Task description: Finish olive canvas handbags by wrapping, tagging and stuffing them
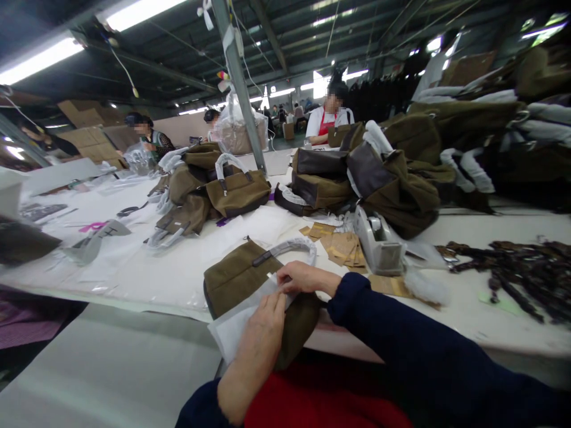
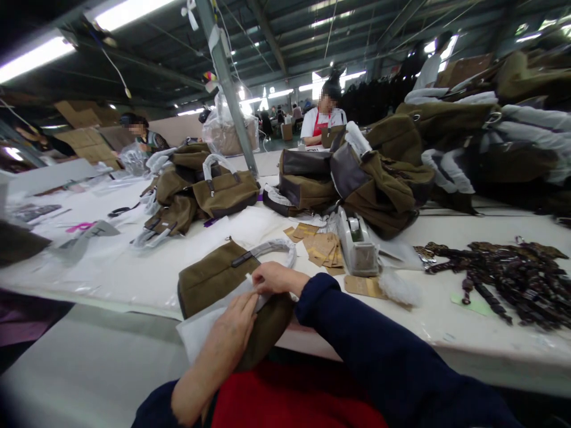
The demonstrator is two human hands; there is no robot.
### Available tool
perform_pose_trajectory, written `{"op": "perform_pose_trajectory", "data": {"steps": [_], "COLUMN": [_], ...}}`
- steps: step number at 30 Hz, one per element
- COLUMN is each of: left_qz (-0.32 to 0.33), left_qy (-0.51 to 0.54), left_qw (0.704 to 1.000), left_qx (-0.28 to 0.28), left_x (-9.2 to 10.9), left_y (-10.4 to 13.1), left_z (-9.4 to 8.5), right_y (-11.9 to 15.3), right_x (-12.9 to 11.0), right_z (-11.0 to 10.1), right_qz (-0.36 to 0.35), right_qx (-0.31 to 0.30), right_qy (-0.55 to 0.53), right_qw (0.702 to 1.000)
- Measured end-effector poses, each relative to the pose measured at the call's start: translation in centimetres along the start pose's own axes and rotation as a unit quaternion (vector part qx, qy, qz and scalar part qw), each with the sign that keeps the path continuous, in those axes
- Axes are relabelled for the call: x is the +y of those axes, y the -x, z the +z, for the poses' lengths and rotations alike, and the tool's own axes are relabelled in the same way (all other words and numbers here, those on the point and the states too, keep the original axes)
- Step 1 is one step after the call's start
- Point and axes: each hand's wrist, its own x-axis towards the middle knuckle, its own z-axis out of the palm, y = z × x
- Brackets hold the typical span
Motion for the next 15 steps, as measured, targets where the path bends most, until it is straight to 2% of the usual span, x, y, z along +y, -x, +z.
{"op": "perform_pose_trajectory", "data": {"steps": [2, 4, 6, 8, 12, 15], "left_qz": [-0.001, 0.001, 0.002, 0.003, 0.008, 0.015], "left_qy": [0.004, 0.010, 0.023, 0.033, 0.030, 0.027], "left_qw": [1.000, 1.000, 1.000, 0.999, 0.999, 0.999], "left_qx": [0.008, 0.010, 0.010, 0.011, 0.019, 0.022], "left_x": [-0.5, -0.8, -0.9, -1.0, -1.2, -1.3], "left_y": [0.2, 0.3, 0.4, 0.3, 0.3, 0.4], "left_z": [0.5, 0.5, 0.4, 0.4, 0.4, 0.5], "right_y": [-0.3, -0.5, -0.6, -1.0, -2.7, -4.1], "right_x": [0.2, 0.2, 0.1, -0.4, -1.9, -3.1], "right_z": [-0.2, -0.3, -0.6, -1.0, -1.8, -2.1], "right_qz": [-0.001, -0.014, -0.061, -0.111, -0.099, -0.096], "right_qx": [-0.014, 0.001, 0.037, 0.044, -0.051, -0.078], "right_qy": [-0.002, 0.013, 0.048, 0.101, 0.207, 0.237], "right_qw": [1.000, 1.000, 0.996, 0.988, 0.972, 0.964]}}
